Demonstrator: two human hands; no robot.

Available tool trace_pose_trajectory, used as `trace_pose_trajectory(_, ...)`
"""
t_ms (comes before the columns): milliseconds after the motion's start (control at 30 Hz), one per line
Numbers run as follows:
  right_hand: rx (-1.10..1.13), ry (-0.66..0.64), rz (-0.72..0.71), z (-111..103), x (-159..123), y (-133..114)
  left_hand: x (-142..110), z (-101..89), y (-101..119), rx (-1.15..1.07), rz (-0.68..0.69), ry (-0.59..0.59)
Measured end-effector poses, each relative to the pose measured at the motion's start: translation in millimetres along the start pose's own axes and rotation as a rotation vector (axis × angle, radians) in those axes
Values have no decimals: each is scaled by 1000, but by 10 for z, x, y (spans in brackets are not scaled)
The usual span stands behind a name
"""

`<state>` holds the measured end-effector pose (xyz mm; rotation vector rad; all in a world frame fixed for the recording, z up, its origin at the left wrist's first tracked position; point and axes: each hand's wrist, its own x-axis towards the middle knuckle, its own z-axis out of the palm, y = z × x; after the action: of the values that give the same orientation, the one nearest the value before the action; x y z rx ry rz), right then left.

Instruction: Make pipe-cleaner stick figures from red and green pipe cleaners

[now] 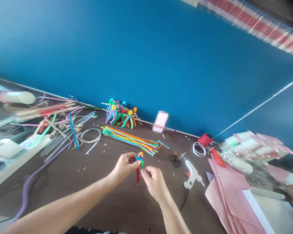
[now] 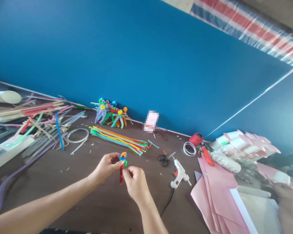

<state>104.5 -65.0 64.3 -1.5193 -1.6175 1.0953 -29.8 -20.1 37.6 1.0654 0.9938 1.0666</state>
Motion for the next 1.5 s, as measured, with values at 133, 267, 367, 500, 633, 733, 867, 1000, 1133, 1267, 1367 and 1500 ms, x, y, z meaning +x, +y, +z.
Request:
trace_pose_trajectory(133, -59, 23, -76, -87, -22, -93, 8, -17, 29, 63, -2, -27)
trace_pose_trajectory(267, -12, 79, -43, -205, 17, -119, 3, -28, 89, -54, -39, -85)
trace_pose_trajectory(367, 95, 100, 23, -260, 79, -58, -3, -39, 112, -176, -89, -172)
trace_pose_trajectory(500, 296, 3, 176, -217, 148, 57, -23, -35, 118, -342, -171, -191)
trace_pose_trajectory(633, 363, -36, 241, -75, 140, 126, -52, -9, 122, -456, -178, -156)
trace_pose_trajectory(733, 318, -19, 233, 25, 103, 140, -64, 13, 119, -433, -163, -105)
trace_pose_trajectory(867, 186, -20, 178, 77, 55, 103, -56, 33, 85, -327, -90, -21)
trace_pose_trajectory(1000, -19, -22, 34, 38, -10, 5, -38, 18, 34, -80, 2, 10)
trace_pose_trajectory(1133, -160, 16, -97, -74, -58, -104, -22, -15, 30, 106, 32, -11)
trace_pose_trajectory(1267, -102, 76, -68, -215, -18, -120, -23, -30, 103, 31, 8, -73)
trace_pose_trajectory(1367, 29, 72, -7, -274, 45, -65, -37, -42, 155, -107, -51, -182)
trace_pose_trajectory(1500, 223, -21, 104, -236, 90, -5, -66, -46, 167, -274, -164, -246)
